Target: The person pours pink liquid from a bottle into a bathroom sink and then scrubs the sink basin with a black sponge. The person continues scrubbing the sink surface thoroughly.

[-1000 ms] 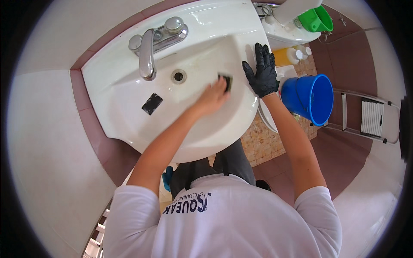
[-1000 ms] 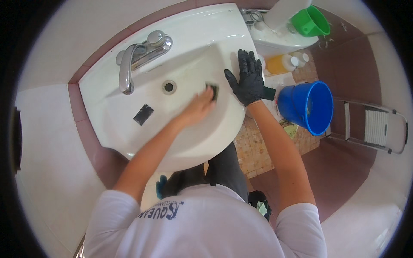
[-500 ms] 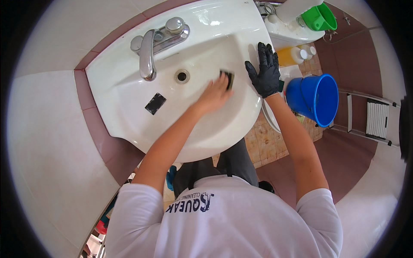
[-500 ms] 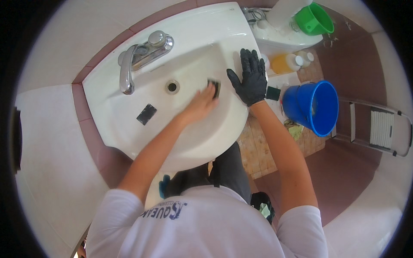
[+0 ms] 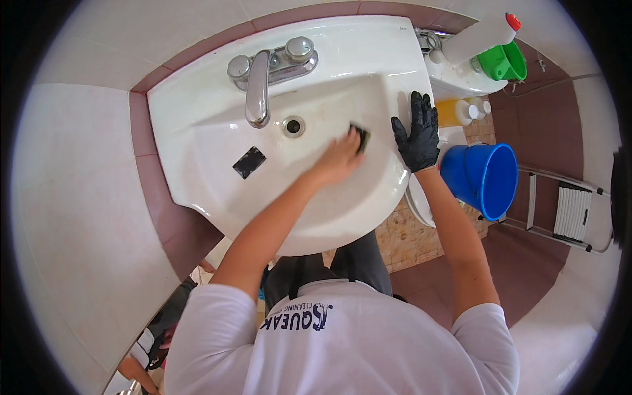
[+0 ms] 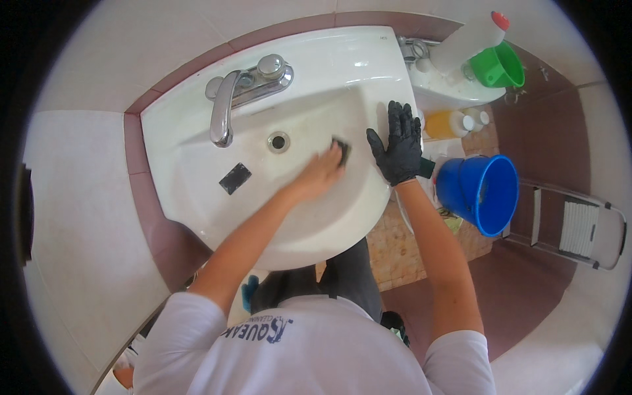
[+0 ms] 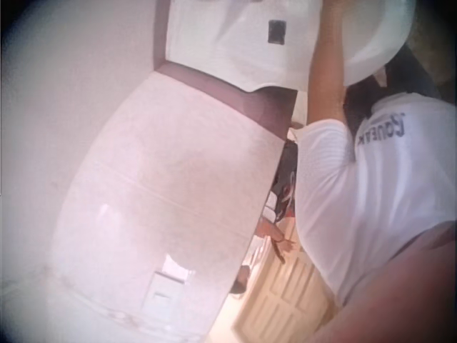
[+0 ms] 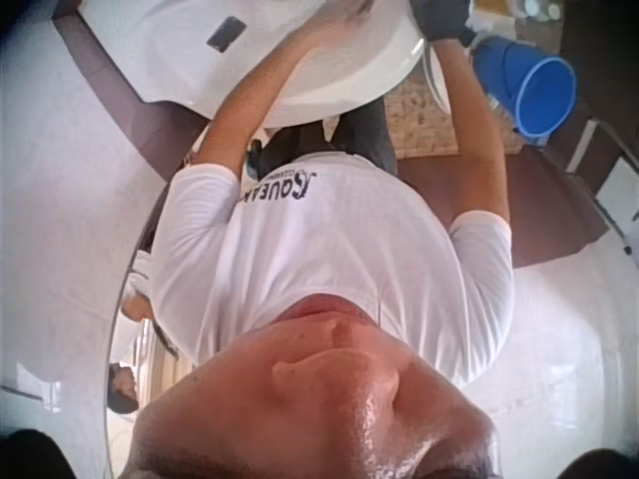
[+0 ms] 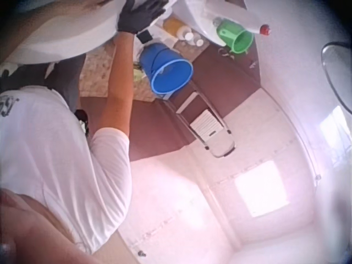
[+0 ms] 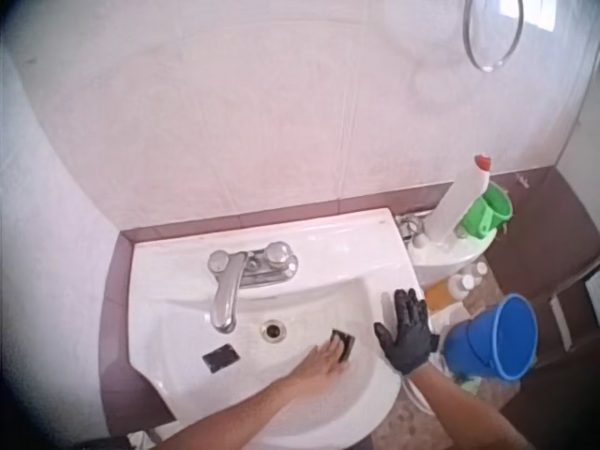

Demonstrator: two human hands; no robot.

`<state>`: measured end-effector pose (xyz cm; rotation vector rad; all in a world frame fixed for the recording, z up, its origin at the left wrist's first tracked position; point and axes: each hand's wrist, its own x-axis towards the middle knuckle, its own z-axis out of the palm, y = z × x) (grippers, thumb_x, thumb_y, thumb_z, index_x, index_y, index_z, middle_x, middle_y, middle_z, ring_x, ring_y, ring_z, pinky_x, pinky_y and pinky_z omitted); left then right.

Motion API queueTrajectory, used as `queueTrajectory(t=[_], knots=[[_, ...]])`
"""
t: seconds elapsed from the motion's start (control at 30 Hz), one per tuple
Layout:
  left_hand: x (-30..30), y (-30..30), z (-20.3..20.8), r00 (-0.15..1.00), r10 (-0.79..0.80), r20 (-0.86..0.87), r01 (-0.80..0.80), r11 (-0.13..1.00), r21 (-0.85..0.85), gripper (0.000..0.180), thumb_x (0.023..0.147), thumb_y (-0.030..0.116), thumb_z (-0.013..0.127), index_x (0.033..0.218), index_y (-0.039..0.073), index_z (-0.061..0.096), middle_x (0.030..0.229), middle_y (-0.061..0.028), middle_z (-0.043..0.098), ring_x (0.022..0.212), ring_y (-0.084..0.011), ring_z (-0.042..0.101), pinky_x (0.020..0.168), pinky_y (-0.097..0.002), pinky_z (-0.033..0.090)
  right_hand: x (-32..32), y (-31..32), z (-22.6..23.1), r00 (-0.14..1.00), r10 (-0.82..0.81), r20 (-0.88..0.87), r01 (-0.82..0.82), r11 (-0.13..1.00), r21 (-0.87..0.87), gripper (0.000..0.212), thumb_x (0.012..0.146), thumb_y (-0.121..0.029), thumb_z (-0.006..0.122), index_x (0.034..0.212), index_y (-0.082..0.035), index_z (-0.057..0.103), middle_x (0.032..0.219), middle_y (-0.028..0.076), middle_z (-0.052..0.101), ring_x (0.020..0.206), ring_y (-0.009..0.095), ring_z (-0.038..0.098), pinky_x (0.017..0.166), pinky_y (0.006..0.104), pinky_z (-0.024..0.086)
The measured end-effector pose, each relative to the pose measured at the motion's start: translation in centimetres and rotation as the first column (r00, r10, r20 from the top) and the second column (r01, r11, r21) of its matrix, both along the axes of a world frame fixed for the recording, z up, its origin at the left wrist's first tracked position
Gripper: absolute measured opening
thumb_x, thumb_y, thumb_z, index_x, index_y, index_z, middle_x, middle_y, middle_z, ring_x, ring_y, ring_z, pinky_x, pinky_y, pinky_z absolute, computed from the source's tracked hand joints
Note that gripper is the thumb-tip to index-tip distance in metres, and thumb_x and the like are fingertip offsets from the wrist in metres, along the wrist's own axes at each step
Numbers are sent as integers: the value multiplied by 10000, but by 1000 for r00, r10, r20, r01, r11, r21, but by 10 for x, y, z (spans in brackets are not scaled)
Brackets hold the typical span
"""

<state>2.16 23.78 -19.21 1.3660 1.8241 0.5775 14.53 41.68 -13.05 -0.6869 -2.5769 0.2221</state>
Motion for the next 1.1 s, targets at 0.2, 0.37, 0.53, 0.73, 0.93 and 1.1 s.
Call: queueTrajectory(t=[0.2,0.37,0.53,0.73,0.93,1.1], knots=[[1,-12,6,995,-71,63,75,996,-51,666,980,444,296,1409,-63,251,1494,-255,176,1391,-353,199,1116,-518,146,5,3,1,999,-41,29,42,999,-21,704,826,-327,644,1394,-35,348,1372,194,427,1299,383,363,1072,502,260],[25,-77,27,979,-76,191,107,982,-155,641,981,433,306,1421,-32,265,1510,-217,173,1408,-327,168,1134,-478,94,13,1,0,999,-43,1,43,998,-37,697,823,-324,648,1385,-27,362,1365,198,437,1299,386,364,1072,501,263],[-34,23,-6,966,78,-248,-66,996,56,666,969,424,320,1362,-113,299,1470,-274,220,1367,-361,245,1112,-493,173,-4,-3,6,1000,1,-14,-1,999,-32,688,819,-302,656,1379,-21,370,1359,199,445,1293,389,371,1069,501,269],[9,-40,11,981,-177,-74,170,981,-92,678,960,450,338,1370,-89,303,1462,-283,235,1364,-357,268,1127,-487,150,6,5,4,999,-32,4,32,998,-58,680,825,-294,651,1380,-24,368,1364,201,439,1296,391,365,1070,506,260],[-10,-13,1,982,-83,-167,74,996,-60,681,963,448,331,1385,-85,282,1477,-257,224,1369,-355,249,1126,-465,164,2,1,5,1000,2,-14,-3,998,-60,696,826,-299,649,1389,-19,350,1372,194,431,1300,394,358,1072,510,249],[-34,23,-8,952,-44,-303,25,997,-67,672,959,439,343,1359,-101,317,1459,-270,256,1347,-358,291,1112,-474,192,0,1,4,1000,8,-27,-9,1000,-22,688,826,-288,649,1387,-21,352,1371,194,430,1293,394,365,1071,508,252]])
